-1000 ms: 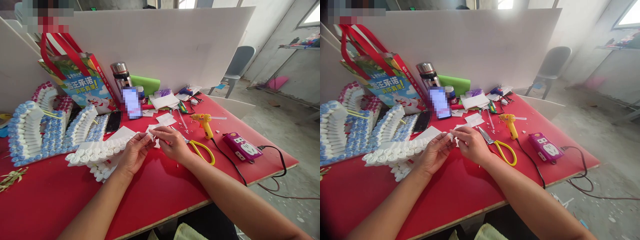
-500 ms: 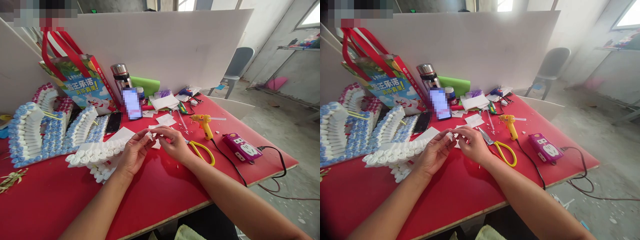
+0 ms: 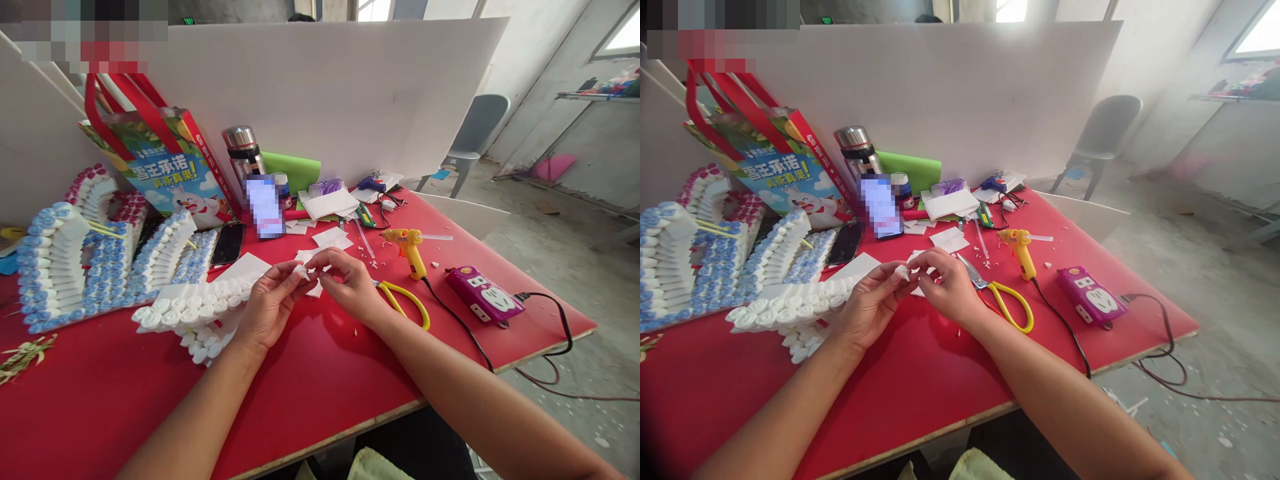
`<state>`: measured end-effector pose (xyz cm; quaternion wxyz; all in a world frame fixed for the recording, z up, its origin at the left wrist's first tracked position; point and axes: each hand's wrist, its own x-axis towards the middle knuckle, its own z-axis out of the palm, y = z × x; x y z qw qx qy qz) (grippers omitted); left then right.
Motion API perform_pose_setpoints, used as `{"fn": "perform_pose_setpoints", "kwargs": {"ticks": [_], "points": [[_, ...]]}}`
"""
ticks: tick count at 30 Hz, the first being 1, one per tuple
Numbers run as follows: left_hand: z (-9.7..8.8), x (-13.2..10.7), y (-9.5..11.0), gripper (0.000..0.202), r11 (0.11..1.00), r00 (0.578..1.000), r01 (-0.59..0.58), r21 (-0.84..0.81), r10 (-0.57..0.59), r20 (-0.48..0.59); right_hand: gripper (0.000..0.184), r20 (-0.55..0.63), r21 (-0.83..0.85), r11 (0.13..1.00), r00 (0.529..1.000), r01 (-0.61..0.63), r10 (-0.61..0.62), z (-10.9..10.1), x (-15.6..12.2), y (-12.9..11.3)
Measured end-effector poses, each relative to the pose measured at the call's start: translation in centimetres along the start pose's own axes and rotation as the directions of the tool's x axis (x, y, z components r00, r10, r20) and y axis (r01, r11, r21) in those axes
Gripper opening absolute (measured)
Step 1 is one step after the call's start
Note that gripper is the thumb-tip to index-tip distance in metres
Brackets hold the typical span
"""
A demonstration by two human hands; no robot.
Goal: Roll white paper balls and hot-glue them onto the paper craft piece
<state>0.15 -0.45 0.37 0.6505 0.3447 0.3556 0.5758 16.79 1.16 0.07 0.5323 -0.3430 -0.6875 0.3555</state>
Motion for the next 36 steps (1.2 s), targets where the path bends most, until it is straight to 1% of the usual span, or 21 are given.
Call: {"fn": "perform_pose_setpoints", "kwargs": {"ticks": [3,8,13,15,17,19,21,23,25,27,31,36], "points": [[0.1,0.0,0.0,0.026,1.0,1.0,-0.011,0.02,0.011,-0.006,0.027,0.013,0.012,1.0,1.0,0.003,-0.003,-0.1,0.0,-0.1],[0.3,-0.1,0.0,0.026,0.998,1.0,-0.02,0.055,0.021,-0.017,0.023,0.016,-0.076,0.996,0.999,0.052,-0.051,-0.3,0.1,0.0],[0.2,-0.1,-0.1,0.024,0.997,0.999,-0.013,0.074,0.015,-0.029,0.026,0.041,-0.135,0.981,0.99,0.139,-0.134,-0.4,0.1,0.0],[0.1,0.0,-0.2,0.025,0.997,0.999,-0.008,0.072,0.01,-0.033,0.026,0.029,-0.147,0.973,0.984,0.18,-0.177,-0.6,0.1,-0.3],[0.0,0.1,-0.3,0.025,0.998,0.999,-0.002,0.062,0.004,-0.046,0.024,-0.006,-0.129,0.975,0.983,0.18,-0.183,-0.8,0.2,-0.6],[0.0,0.1,-0.3,0.026,0.999,0.999,0.003,0.054,0.0,-0.055,0.018,-0.044,-0.051,0.993,0.993,0.108,-0.11,-1.0,0.4,-0.6],[0.1,0.1,-0.2,0.026,0.999,0.999,0.005,0.052,-0.002,-0.053,0.011,-0.066,0.09,0.996,0.998,-0.015,0.021,-1.1,0.7,-0.4],[0.1,0.0,-0.2,0.027,0.999,0.999,0.005,0.053,-0.002,-0.048,0.019,-0.072,0.23,0.965,0.987,-0.122,0.142,-1.2,1.0,0.0],[0.2,-0.1,-0.2,0.027,0.999,0.999,-0.001,0.053,0.003,-0.045,0.029,-0.086,0.31,0.934,0.973,-0.176,0.212,-1.2,1.2,0.3],[0.1,-0.1,-0.2,0.028,0.999,0.999,-0.004,0.053,0.006,-0.037,0.031,-0.096,0.341,0.918,0.964,-0.204,0.25,-1.3,1.3,0.5],[0.1,-0.1,-0.2,0.028,0.999,1.0,-0.007,0.053,0.008,-0.026,0.028,-0.098,0.361,0.898,0.948,-0.25,0.304,-1.7,1.3,0.2],[0.1,-0.1,-0.2,0.028,0.998,1.0,-0.023,0.066,0.025,-0.019,0.022,-0.087,0.372,0.897,0.953,-0.24,0.291,-2.0,1.4,0.3]]}}
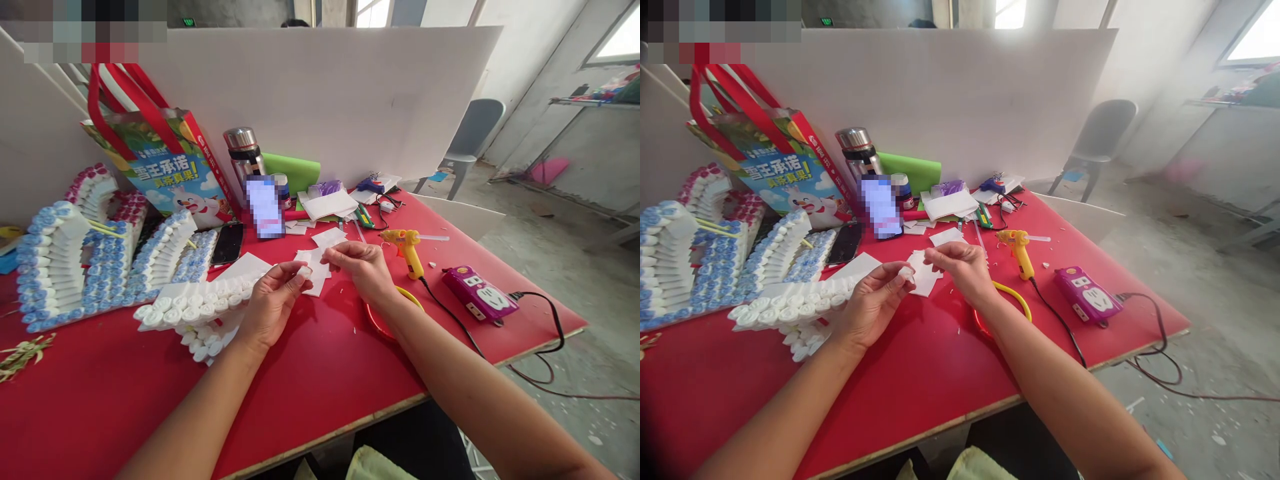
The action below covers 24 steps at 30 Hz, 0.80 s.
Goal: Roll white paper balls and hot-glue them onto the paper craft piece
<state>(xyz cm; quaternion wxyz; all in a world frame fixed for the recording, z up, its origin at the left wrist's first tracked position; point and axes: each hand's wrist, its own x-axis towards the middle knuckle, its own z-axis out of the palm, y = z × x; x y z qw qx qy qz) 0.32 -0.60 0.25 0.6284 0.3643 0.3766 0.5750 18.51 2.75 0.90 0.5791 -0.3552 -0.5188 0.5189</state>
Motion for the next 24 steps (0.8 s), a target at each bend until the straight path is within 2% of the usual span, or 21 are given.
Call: {"fn": "perform_pose_setpoints", "kwargs": {"ticks": [6,10,14,18,20,24], "points": [[-0.01,0.0,-0.04,0.027,1.0,0.999,-0.023,0.011,0.023,0.04,0.022,-0.013,0.042,0.999,1.0,-0.013,0.013,-0.14,0.59,0.68],[0.09,-0.01,-0.06,0.029,1.0,0.999,-0.025,0.0,0.025,0.024,0.022,-0.087,0.009,0.997,0.993,-0.082,0.082,-0.11,0.63,0.69],[-0.05,0.03,-0.17,0.029,1.0,0.999,-0.024,0.008,0.024,0.027,0.035,-0.163,0.079,0.992,0.981,-0.097,0.109,-0.14,0.57,0.67],[-0.18,0.15,-0.28,0.026,1.0,0.999,-0.024,0.016,0.023,0.036,0.035,-0.095,0.023,0.998,0.994,-0.056,0.058,-0.11,0.46,0.55],[-0.21,0.2,-0.33,0.025,1.0,0.999,-0.026,0.013,0.025,0.043,0.042,-0.077,0.006,0.997,0.994,-0.075,0.075,-0.09,0.44,0.43],[-0.26,0.22,-0.4,0.026,1.0,0.998,-0.026,0.006,0.025,0.054,0.057,-0.155,-0.014,0.995,0.983,-0.103,0.1,-0.21,0.57,0.36]]}}
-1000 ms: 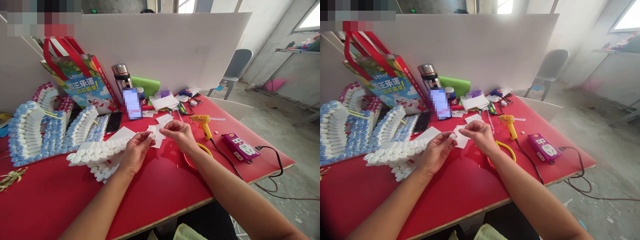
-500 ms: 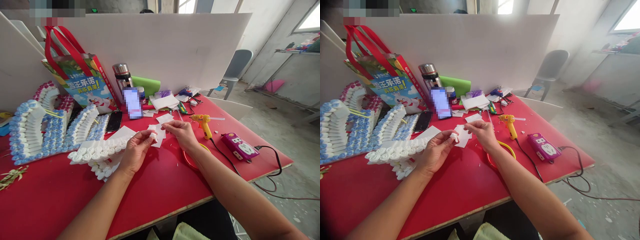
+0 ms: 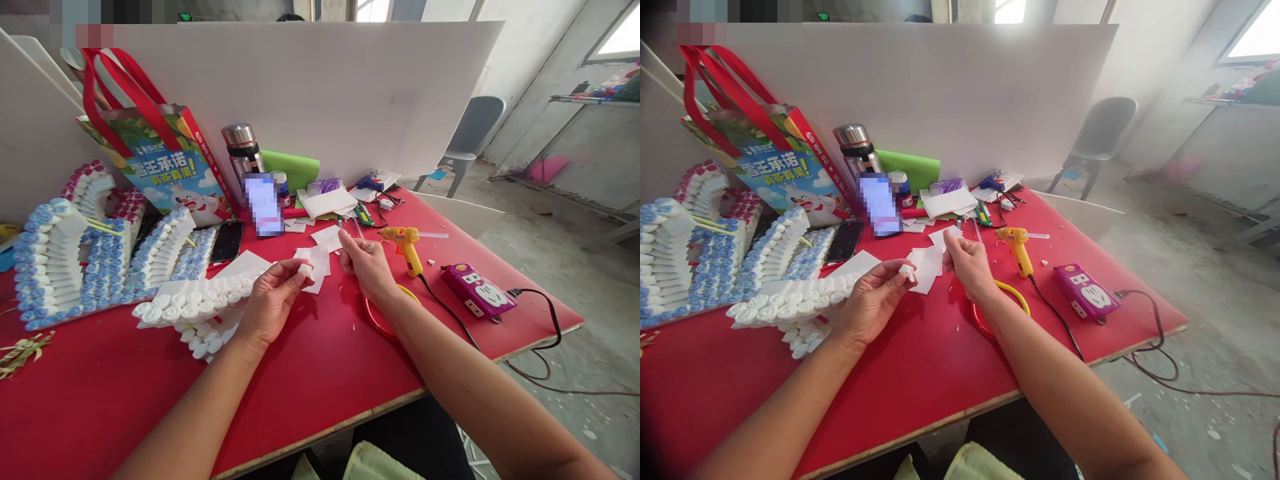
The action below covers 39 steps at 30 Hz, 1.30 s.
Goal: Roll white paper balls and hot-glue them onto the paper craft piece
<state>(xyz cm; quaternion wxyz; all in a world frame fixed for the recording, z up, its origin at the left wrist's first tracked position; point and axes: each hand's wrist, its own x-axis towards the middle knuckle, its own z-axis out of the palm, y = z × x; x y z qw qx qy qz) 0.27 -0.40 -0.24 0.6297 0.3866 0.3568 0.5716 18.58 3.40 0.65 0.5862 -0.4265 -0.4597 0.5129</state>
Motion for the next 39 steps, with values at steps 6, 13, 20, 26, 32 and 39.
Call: {"fn": "perform_pose_setpoints", "kwargs": {"ticks": [6,13,20,26,32,39], "points": [[0.1,-0.1,0.1,0.027,1.0,1.0,-0.005,0.015,0.005,-0.016,0.025,0.201,0.072,0.997,0.978,0.037,-0.051,0.1,-0.1,0.3],[0.1,-0.2,-0.1,0.03,0.99,1.0,-0.01,0.144,0.013,-0.022,0.029,0.288,0.113,0.986,0.954,-0.118,0.081,0.6,-0.6,0.8],[0.2,-0.4,-0.1,0.027,0.976,0.999,-0.03,0.214,0.034,-0.012,0.035,0.328,0.055,0.992,0.94,-0.114,0.089,0.8,-0.9,0.4],[0.3,-0.4,0.0,0.028,0.968,1.0,-0.016,0.25,0.022,-0.02,0.037,0.341,-0.011,0.999,0.939,-0.043,0.044,0.7,-0.8,0.5],[0.2,-0.4,0.0,0.027,0.966,1.0,-0.005,0.258,0.01,-0.016,0.035,0.336,-0.025,0.999,0.941,-0.033,0.04,0.6,-0.7,0.6],[0.2,-0.3,-0.2,0.027,0.964,1.0,-0.004,0.268,0.01,-0.021,0.031,0.381,-0.023,1.0,0.924,-0.019,0.026,0.6,-1.1,0.2]]}}
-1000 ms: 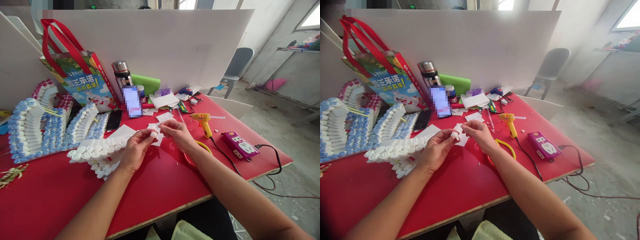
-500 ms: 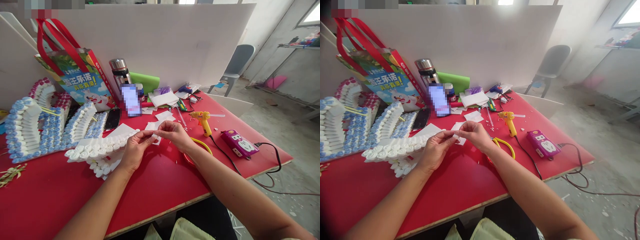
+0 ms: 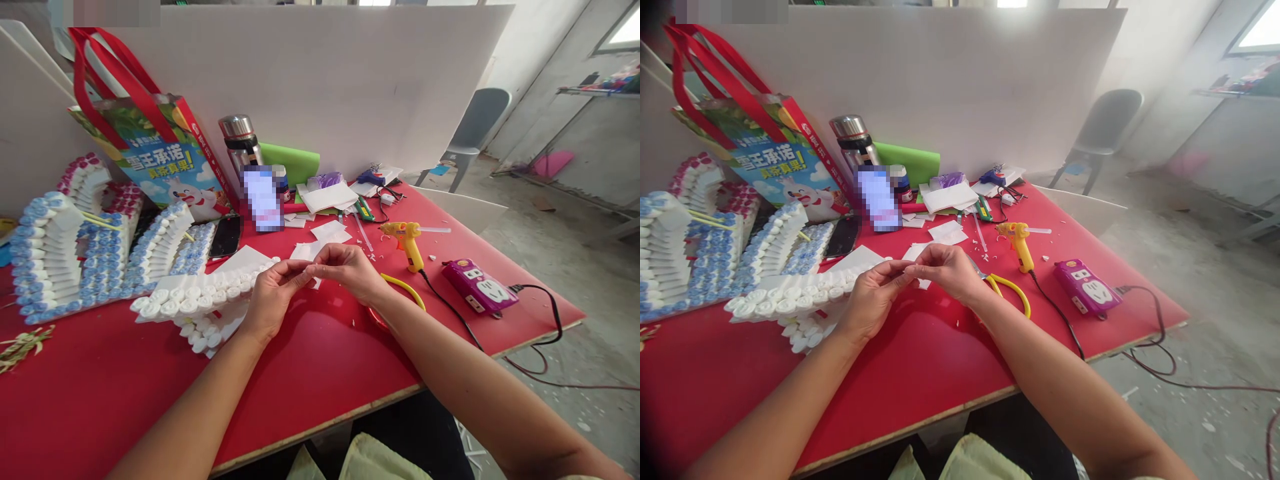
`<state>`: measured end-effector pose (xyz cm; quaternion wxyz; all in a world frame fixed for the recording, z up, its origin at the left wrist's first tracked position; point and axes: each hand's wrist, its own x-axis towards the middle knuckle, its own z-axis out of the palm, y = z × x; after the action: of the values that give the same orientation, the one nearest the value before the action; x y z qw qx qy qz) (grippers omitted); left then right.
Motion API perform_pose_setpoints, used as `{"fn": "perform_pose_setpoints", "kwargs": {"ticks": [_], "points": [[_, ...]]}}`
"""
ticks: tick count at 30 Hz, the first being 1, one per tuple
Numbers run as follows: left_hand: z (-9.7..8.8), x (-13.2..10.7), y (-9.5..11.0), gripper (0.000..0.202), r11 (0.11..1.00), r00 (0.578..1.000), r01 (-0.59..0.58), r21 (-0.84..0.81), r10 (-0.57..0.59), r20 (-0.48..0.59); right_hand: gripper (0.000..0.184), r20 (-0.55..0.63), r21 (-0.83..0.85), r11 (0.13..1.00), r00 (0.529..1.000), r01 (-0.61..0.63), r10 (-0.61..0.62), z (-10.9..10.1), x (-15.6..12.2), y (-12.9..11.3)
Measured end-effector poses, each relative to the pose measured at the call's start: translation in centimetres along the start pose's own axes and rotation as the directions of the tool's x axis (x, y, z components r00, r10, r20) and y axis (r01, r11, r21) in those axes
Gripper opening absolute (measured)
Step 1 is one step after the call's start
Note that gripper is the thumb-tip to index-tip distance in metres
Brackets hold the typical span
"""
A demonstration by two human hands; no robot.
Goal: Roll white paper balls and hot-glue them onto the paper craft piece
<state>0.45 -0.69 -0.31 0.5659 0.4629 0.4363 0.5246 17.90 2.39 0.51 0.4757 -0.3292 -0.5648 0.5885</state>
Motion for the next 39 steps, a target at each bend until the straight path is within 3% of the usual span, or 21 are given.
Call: {"fn": "perform_pose_setpoints", "kwargs": {"ticks": [7,12,15,18,20,22,24,25,28,31,34,39], "points": [[0.0,0.2,0.4,0.034,0.957,0.995,0.096,-0.275,-0.093,0.025,0.026,-0.102,0.146,0.989,0.995,0.012,0.003,-0.4,0.3,-0.2],[-0.2,0.2,0.5,0.028,0.923,0.986,0.166,-0.346,-0.148,0.078,0.004,-0.151,0.242,0.97,0.989,0.036,0.001,-0.3,0.3,-0.1],[-0.2,0.2,0.6,0.025,0.919,0.98,0.193,-0.343,-0.162,0.116,0.008,-0.182,0.233,0.971,0.983,0.049,-0.006,-0.7,0.3,-0.1],[-0.1,0.2,0.7,0.023,0.923,0.98,0.183,-0.338,-0.144,0.136,0.017,-0.2,0.099,0.994,0.98,0.039,-0.018,-1.1,0.2,-0.6],[-0.1,0.2,0.7,0.022,0.923,0.981,0.182,-0.34,-0.146,0.13,0.025,-0.226,-0.157,0.988,0.973,0.012,-0.047,-1.4,-0.2,-1.3],[0.0,0.2,0.7,0.023,0.914,0.979,0.2,-0.354,-0.172,0.108,0.028,-0.242,-0.49,0.871,0.962,-0.01,-0.125,-1.7,-1.1,-2.3],[0.1,0.2,0.7,0.026,0.901,0.975,0.224,-0.372,-0.206,0.087,0.028,-0.199,-0.775,0.631,0.961,-0.033,-0.194,-2.2,-2.7,-3.3],[0.1,0.1,0.7,0.027,0.895,0.972,0.235,-0.378,-0.221,0.081,0.033,-0.164,-0.872,0.486,0.971,-0.06,-0.174,-2.6,-3.7,-3.8],[0.1,0.1,0.6,0.028,0.887,0.966,0.259,-0.382,-0.246,0.083,0.035,-0.099,-0.989,0.109,0.995,-0.095,-0.033,-3.7,-6.8,-4.4],[0.2,0.0,0.6,0.028,0.899,0.968,0.253,-0.358,-0.233,0.098,0.038,-0.091,-0.984,-0.162,0.989,-0.072,0.113,-4.1,-9.0,-4.1],[0.2,0.0,0.6,0.026,0.923,0.976,0.216,-0.318,-0.192,0.104,0.028,-0.09,-0.962,-0.272,0.977,-0.035,0.191,-3.8,-9.5,-3.6],[0.1,-0.2,0.8,0.025,0.944,0.981,0.18,-0.275,-0.15,0.125,0.04,-0.16,-0.969,-0.228,0.948,-0.097,0.275,-3.6,-8.5,-3.4]]}}
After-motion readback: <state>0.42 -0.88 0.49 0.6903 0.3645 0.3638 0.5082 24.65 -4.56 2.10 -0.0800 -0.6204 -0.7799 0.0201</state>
